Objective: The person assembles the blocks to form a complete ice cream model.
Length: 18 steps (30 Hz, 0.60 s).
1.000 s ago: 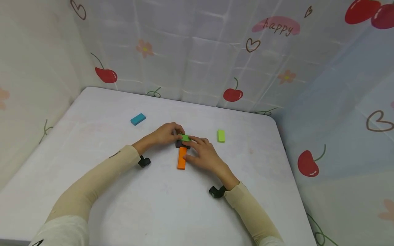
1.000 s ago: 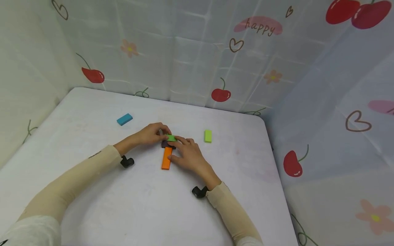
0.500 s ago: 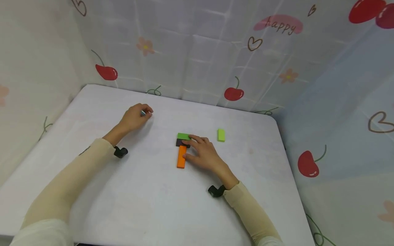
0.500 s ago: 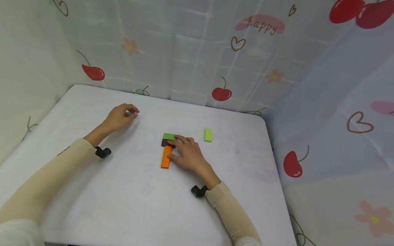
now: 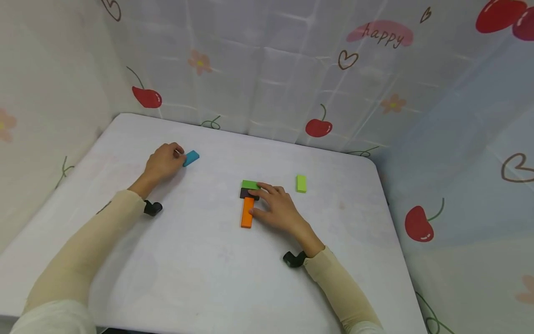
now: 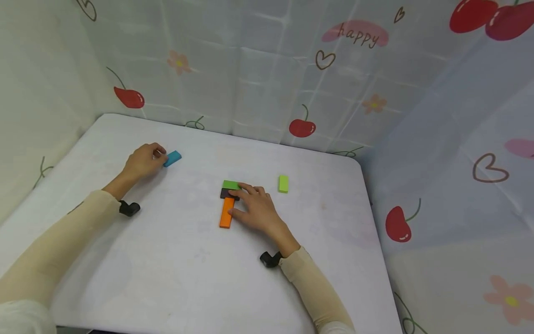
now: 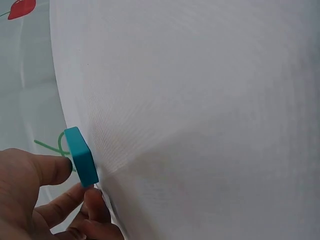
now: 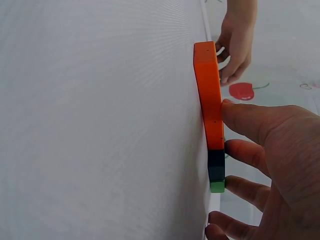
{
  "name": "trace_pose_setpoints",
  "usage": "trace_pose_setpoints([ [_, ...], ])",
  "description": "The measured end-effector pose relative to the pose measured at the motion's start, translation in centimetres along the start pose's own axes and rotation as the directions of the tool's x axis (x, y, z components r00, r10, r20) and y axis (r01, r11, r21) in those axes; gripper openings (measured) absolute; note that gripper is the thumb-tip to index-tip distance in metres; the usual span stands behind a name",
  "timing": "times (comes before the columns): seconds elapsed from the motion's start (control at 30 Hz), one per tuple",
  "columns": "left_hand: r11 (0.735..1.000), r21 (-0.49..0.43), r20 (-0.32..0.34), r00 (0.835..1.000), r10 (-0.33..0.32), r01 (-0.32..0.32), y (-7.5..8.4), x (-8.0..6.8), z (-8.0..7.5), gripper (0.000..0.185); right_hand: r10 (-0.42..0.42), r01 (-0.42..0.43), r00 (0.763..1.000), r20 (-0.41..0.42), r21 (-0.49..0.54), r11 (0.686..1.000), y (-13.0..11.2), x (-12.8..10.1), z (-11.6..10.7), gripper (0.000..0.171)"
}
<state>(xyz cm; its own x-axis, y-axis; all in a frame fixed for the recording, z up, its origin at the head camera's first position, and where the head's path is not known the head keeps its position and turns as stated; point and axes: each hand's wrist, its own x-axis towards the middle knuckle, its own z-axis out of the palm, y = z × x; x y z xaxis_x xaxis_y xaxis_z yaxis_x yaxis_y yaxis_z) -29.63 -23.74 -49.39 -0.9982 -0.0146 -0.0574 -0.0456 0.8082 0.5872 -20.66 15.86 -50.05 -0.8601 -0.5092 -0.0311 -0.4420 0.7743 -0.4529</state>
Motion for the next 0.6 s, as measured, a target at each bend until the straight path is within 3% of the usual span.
trace_pose_setpoints([
  [0.6, 1.0, -0.026, 0.018, 1.0, 0.005, -0.004, -0.09, 0.43, 0.39, 0.037, -0.013, 0.013, 1.0, -0.014, -0.008, 1.0, 0.03, -0.11, -0.1, 0.058],
])
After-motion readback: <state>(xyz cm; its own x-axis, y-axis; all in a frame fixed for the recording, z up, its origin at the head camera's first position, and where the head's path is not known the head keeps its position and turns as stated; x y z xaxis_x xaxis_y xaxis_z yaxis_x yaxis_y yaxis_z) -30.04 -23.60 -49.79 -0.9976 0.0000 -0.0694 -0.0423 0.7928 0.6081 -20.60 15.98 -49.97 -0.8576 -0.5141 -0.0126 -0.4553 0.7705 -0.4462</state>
